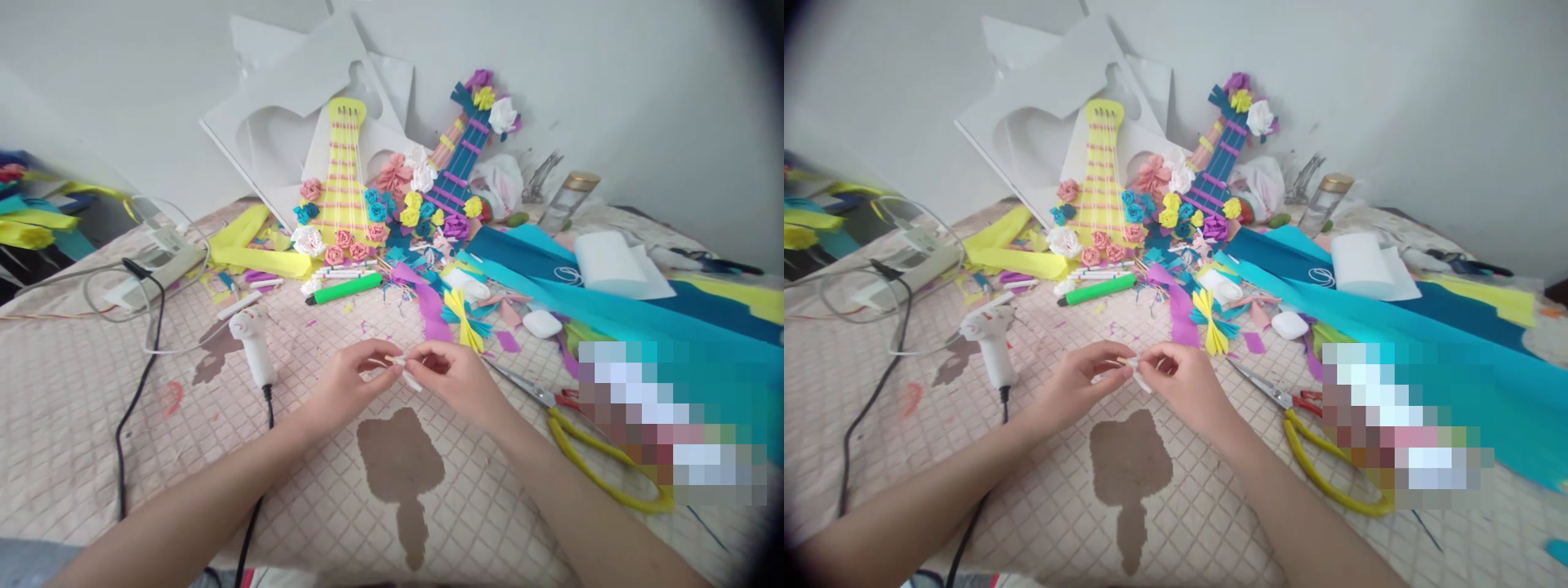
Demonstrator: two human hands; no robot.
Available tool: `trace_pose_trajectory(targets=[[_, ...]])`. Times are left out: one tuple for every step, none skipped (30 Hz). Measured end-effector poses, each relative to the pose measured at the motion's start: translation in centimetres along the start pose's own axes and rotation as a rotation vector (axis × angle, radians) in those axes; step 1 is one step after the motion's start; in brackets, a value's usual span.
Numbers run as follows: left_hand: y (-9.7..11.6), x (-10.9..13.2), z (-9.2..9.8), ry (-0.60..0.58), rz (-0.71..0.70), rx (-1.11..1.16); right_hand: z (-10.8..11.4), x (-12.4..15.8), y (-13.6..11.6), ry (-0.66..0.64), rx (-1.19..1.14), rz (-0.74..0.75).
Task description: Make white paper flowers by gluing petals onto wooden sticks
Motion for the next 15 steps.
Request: trace_pose_trajectory(targets=[[0.2, 0.0, -0.1, 0.01, -0.004, -0.001, 0.0, 0.0, -0.1, 0.001, 0.005, 0.003], [0.3, 0.0, -0.1, 0.015, -0.004, -0.001, 0.0, 0.0, -0.1, 0.001, 0.01, 0.009], [0.4, -0.1, -0.2, 0.02, 0.003, -0.001, -0.1, 0.1, -0.2, 0.0, 0.016, 0.015], [0.4, -0.1, -0.2, 0.024, 0.012, 0.002, -0.1, 0.1, -0.3, -0.001, 0.021, 0.026], [0.5, -0.1, -0.2, 0.029, 0.019, 0.005, -0.1, 0.1, -0.5, 0.0, 0.027, 0.037], [0.5, 0.0, -0.1, 0.031, 0.023, 0.008, -0.1, 0.1, -0.5, -0.001, 0.033, 0.046], [0.5, 0.0, -0.1, 0.032, 0.022, 0.009, -0.2, 0.1, -0.6, -0.005, 0.04, 0.051], [0.6, 0.0, -0.1, 0.029, 0.017, 0.011, -0.2, 0.1, -0.6, -0.008, 0.045, 0.054], [0.6, 0.0, -0.2, 0.029, 0.009, 0.011, -0.1, 0.1, -0.7, -0.008, 0.048, 0.058], [0.6, 0.0, -0.1, 0.032, -0.002, 0.012, -0.1, 0.1, -0.7, -0.005, 0.049, 0.063], [0.6, 0.0, -0.1, 0.04, -0.011, 0.011, 0.0, 0.1, -0.7, -0.004, 0.049, 0.067], [0.6, 0.0, 0.1, 0.057, -0.02, 0.007, 0.1, 0.0, -0.7, 0.002, 0.049, 0.073], [0.6, -0.1, 0.3, 0.081, -0.029, -0.002, 0.2, -0.1, -0.7, 0.007, 0.049, 0.075], [0.7, -0.1, 0.6, 0.109, -0.039, -0.017, 0.3, -0.1, -0.6, 0.009, 0.048, 0.074], [0.9, -0.1, 1.1, 0.139, -0.051, -0.038, 0.3, -0.2, -0.5, 0.006, 0.046, 0.069]])
Point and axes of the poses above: each hand's wrist, its own x-axis away from the middle knuckle, its own z-axis out of the back of the hand, y = z × x, the point moved 8 cm from there along -x, towards the middle knuckle, and after that the axes turned 15 degrees about -x, right-handed, at the moved point
